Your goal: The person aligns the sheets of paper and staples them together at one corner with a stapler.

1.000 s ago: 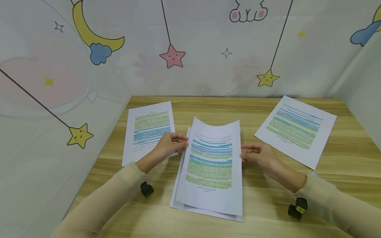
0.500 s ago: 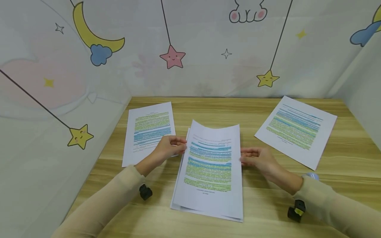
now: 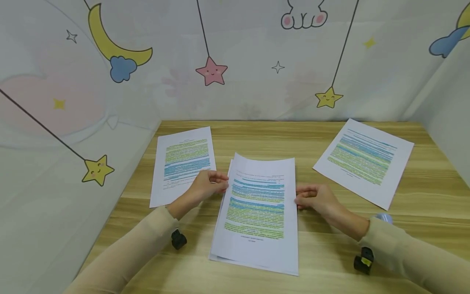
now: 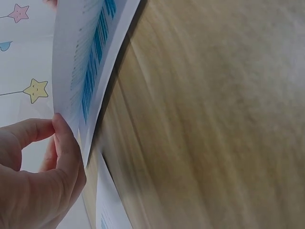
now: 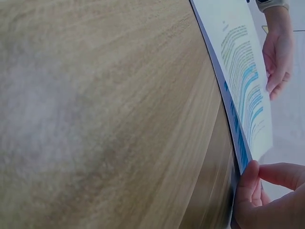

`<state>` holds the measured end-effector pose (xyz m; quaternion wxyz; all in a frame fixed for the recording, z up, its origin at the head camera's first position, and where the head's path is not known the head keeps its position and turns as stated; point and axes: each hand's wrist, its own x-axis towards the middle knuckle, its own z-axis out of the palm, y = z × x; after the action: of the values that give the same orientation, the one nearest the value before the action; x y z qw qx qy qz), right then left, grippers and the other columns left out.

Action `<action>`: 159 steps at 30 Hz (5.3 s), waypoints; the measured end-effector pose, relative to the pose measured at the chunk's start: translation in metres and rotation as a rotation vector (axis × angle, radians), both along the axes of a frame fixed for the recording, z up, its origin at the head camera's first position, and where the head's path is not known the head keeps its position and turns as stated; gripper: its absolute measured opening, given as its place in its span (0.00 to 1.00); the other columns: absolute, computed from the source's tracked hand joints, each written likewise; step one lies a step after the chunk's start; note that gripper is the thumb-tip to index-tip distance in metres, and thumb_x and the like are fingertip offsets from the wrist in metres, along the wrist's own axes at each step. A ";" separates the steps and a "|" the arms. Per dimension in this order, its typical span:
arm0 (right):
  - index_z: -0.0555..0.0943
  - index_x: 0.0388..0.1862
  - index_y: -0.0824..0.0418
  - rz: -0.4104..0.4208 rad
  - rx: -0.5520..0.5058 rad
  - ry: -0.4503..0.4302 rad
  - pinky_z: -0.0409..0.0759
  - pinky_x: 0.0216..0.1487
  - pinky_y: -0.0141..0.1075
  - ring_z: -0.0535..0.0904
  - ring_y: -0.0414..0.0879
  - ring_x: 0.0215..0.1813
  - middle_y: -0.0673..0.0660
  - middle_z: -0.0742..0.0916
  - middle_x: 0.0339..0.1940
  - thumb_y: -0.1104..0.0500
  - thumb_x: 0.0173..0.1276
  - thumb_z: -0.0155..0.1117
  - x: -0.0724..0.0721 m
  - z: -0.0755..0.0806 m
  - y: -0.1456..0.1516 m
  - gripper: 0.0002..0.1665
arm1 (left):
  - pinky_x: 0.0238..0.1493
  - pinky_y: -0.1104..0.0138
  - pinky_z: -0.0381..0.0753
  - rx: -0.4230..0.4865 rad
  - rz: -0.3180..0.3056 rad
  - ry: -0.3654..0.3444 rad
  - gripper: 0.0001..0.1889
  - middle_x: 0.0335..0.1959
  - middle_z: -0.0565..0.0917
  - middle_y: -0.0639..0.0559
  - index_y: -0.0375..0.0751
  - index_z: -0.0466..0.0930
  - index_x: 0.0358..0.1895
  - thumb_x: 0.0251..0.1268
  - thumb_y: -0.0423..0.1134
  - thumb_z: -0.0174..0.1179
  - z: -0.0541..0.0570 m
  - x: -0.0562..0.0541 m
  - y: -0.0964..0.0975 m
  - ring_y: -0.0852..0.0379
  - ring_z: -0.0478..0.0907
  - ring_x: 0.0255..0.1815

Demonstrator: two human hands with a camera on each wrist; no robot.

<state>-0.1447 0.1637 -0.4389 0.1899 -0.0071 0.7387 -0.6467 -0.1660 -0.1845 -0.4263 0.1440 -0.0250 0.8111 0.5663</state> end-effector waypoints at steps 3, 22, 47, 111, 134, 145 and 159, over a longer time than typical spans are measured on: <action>0.72 0.57 0.86 0.003 0.008 0.007 0.86 0.33 0.35 0.84 0.42 0.27 0.56 0.88 0.29 0.75 0.63 0.67 -0.001 -0.001 0.000 0.25 | 0.41 0.64 0.87 0.001 -0.004 0.008 0.09 0.36 0.83 0.42 0.27 0.82 0.47 0.66 0.27 0.64 -0.002 0.001 -0.001 0.55 0.81 0.35; 0.73 0.57 0.84 0.043 0.083 0.019 0.86 0.34 0.35 0.84 0.44 0.28 0.57 0.88 0.30 0.73 0.64 0.68 -0.004 0.001 0.001 0.25 | 0.40 0.66 0.87 -0.046 0.016 -0.025 0.10 0.37 0.82 0.42 0.28 0.83 0.46 0.62 0.25 0.66 -0.005 0.003 -0.005 0.56 0.81 0.34; 0.75 0.56 0.84 0.051 0.114 0.045 0.87 0.35 0.36 0.86 0.46 0.29 0.57 0.88 0.28 0.73 0.62 0.69 -0.013 0.003 0.004 0.25 | 0.37 0.67 0.87 -0.140 -0.006 0.010 0.08 0.35 0.83 0.43 0.30 0.83 0.43 0.62 0.27 0.67 -0.007 0.004 -0.008 0.55 0.82 0.33; 0.80 0.51 0.79 0.099 -0.006 0.048 0.83 0.53 0.51 0.88 0.54 0.41 0.68 0.87 0.42 0.72 0.65 0.68 -0.083 0.045 -0.145 0.17 | 0.41 0.63 0.87 -0.290 0.144 0.136 0.15 0.48 0.84 0.32 0.25 0.80 0.54 0.70 0.33 0.61 0.014 -0.001 -0.097 0.45 0.87 0.40; 0.80 0.52 0.79 0.104 -0.004 0.065 0.85 0.50 0.44 0.87 0.57 0.46 0.67 0.87 0.43 0.73 0.64 0.68 -0.097 0.039 -0.189 0.18 | 0.33 0.78 0.82 -0.307 0.278 0.127 0.17 0.46 0.79 0.32 0.18 0.75 0.55 0.71 0.30 0.57 0.022 -0.003 -0.138 0.60 0.79 0.35; 0.80 0.53 0.78 0.108 0.054 0.093 0.85 0.50 0.42 0.86 0.55 0.46 0.68 0.86 0.47 0.70 0.66 0.68 -0.099 0.037 -0.199 0.19 | 0.36 0.77 0.83 -0.407 0.380 0.052 0.18 0.54 0.79 0.31 0.25 0.77 0.59 0.73 0.36 0.56 0.017 -0.005 -0.153 0.47 0.81 0.44; 0.82 0.50 0.74 0.127 0.155 0.092 0.85 0.46 0.38 0.86 0.51 0.42 0.66 0.87 0.43 0.70 0.64 0.69 -0.103 0.023 -0.216 0.16 | 0.29 0.81 0.76 -0.525 0.424 0.117 0.17 0.54 0.80 0.28 0.23 0.79 0.55 0.69 0.32 0.56 0.004 -0.012 -0.179 0.42 0.81 0.47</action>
<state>-0.2473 -0.0523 -0.4155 0.1963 -0.0692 0.7926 -0.5731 -0.1775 -0.3640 -0.4228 -0.0348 -0.1968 0.9129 0.3559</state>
